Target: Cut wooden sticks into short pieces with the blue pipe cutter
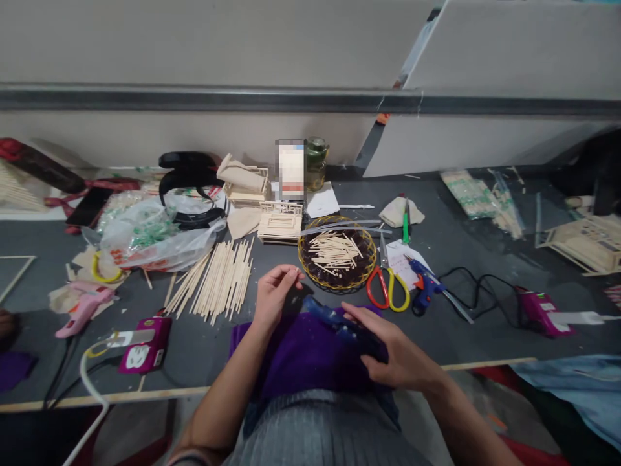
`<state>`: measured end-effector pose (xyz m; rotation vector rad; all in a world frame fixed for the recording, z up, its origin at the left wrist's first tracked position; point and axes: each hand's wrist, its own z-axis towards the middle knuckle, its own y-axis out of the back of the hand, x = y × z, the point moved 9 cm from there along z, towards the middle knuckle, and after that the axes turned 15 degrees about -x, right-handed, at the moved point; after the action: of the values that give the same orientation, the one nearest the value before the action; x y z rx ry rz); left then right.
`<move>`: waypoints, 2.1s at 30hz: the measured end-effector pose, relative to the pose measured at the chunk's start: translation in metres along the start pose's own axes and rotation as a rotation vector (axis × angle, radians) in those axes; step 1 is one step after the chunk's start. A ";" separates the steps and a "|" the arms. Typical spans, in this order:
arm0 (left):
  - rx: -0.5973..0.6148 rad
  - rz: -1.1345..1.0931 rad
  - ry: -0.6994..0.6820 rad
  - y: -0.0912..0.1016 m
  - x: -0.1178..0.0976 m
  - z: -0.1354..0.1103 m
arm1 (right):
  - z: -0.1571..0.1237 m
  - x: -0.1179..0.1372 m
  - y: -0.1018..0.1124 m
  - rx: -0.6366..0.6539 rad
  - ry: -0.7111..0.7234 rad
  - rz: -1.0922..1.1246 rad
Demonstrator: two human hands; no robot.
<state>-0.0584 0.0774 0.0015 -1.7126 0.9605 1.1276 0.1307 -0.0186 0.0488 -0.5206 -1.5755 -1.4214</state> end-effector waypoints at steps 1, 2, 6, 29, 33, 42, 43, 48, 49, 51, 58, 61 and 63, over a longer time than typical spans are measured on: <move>0.010 0.007 -0.008 -0.002 0.000 -0.001 | 0.004 -0.001 0.004 -0.073 -0.012 0.091; 0.022 0.016 -0.018 -0.005 0.000 -0.001 | 0.009 -0.004 0.005 -0.138 -0.033 0.136; 0.074 0.080 -0.097 -0.015 -0.004 -0.008 | 0.027 -0.011 0.009 -0.446 -0.001 -0.078; 0.300 0.418 -0.658 -0.036 -0.055 -0.049 | 0.031 0.011 0.004 -0.587 0.286 -0.385; 0.318 0.432 -0.716 -0.039 -0.060 -0.053 | 0.030 0.009 0.002 -0.573 0.289 -0.373; 0.361 0.434 -0.633 -0.041 -0.056 -0.048 | 0.027 0.007 0.003 -0.577 0.265 -0.333; 0.363 0.428 -0.618 -0.041 -0.055 -0.048 | 0.027 0.007 0.004 -0.582 0.267 -0.331; 0.357 0.385 -0.546 -0.039 -0.052 -0.045 | 0.028 0.006 0.003 -0.561 0.269 -0.330; 0.356 0.374 -0.530 -0.039 -0.051 -0.044 | 0.029 0.006 0.003 -0.559 0.264 -0.325; 0.352 0.347 -0.490 -0.037 -0.048 -0.043 | 0.029 0.005 0.002 -0.558 0.248 -0.311; 0.328 0.312 -0.410 -0.031 -0.042 -0.039 | 0.029 0.004 0.002 -0.552 0.226 -0.293; 0.332 0.317 -0.413 -0.032 -0.042 -0.039 | 0.029 0.004 0.003 -0.556 0.220 -0.283; 0.334 0.312 -0.422 -0.032 -0.042 -0.040 | 0.029 0.004 0.002 -0.556 0.217 -0.283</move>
<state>-0.0303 0.0577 0.0579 -1.0270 1.0914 1.3706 0.1208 0.0084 0.0559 -0.4511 -1.1011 -2.0763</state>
